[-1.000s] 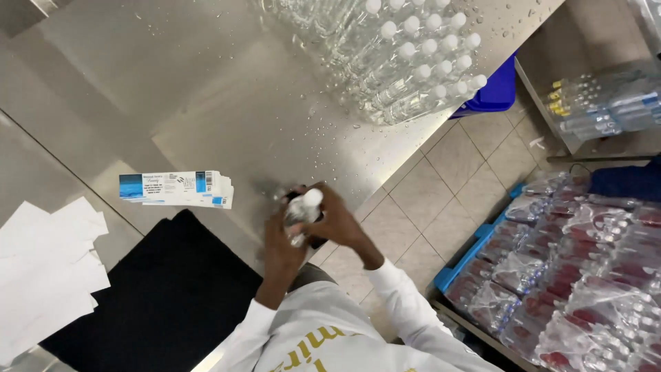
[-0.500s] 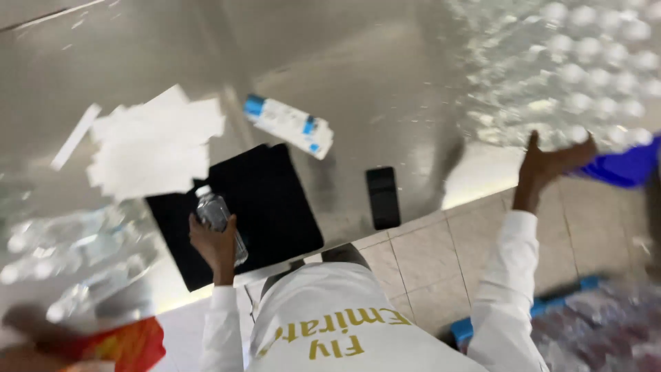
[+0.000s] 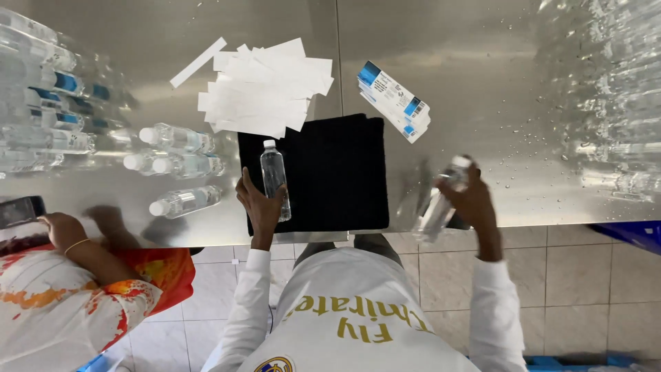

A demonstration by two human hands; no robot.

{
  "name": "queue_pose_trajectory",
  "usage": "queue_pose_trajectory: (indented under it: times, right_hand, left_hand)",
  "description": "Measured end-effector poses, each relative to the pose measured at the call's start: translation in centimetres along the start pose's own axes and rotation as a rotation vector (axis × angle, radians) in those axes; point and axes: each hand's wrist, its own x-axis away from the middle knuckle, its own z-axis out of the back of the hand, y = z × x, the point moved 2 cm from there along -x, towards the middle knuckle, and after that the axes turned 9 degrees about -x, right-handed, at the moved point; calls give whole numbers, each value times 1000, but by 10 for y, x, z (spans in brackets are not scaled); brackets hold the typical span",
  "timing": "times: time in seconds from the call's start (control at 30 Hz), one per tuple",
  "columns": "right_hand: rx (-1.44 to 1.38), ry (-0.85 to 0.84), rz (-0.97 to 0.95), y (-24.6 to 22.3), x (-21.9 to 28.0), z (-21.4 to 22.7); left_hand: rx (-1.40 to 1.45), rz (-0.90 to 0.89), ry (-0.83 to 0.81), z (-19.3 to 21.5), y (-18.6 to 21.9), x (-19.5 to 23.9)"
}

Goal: The person repeatedly picks up clear plastic water bottles, wraps printed labels around them by hand, and places the labeled bottles into a blue bin. A second person is visible arranging bottles on the table.

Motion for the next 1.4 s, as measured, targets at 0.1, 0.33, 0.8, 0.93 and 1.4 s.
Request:
queue_pose_trajectory:
  times: [0.1,0.33,0.8,0.93,1.4]
  right_hand:
    - [96,-200,21,-45,-10,-95]
    - [9,-288,154,-126,42,-174]
    - [261,23,644,-66,36,-242]
    - [510,60,774,-17,21,-248]
    - [475,393,904,-33,-161,-151]
  left_hand:
    - [75,55,-2,2,-29,-10]
    - [52,-74,22,12,-46,-18]
    - [-174,-510,69,-29,52,25]
    - [134,-593,71,-42,71,17]
    - [142,-386,-187,-92,129,36]
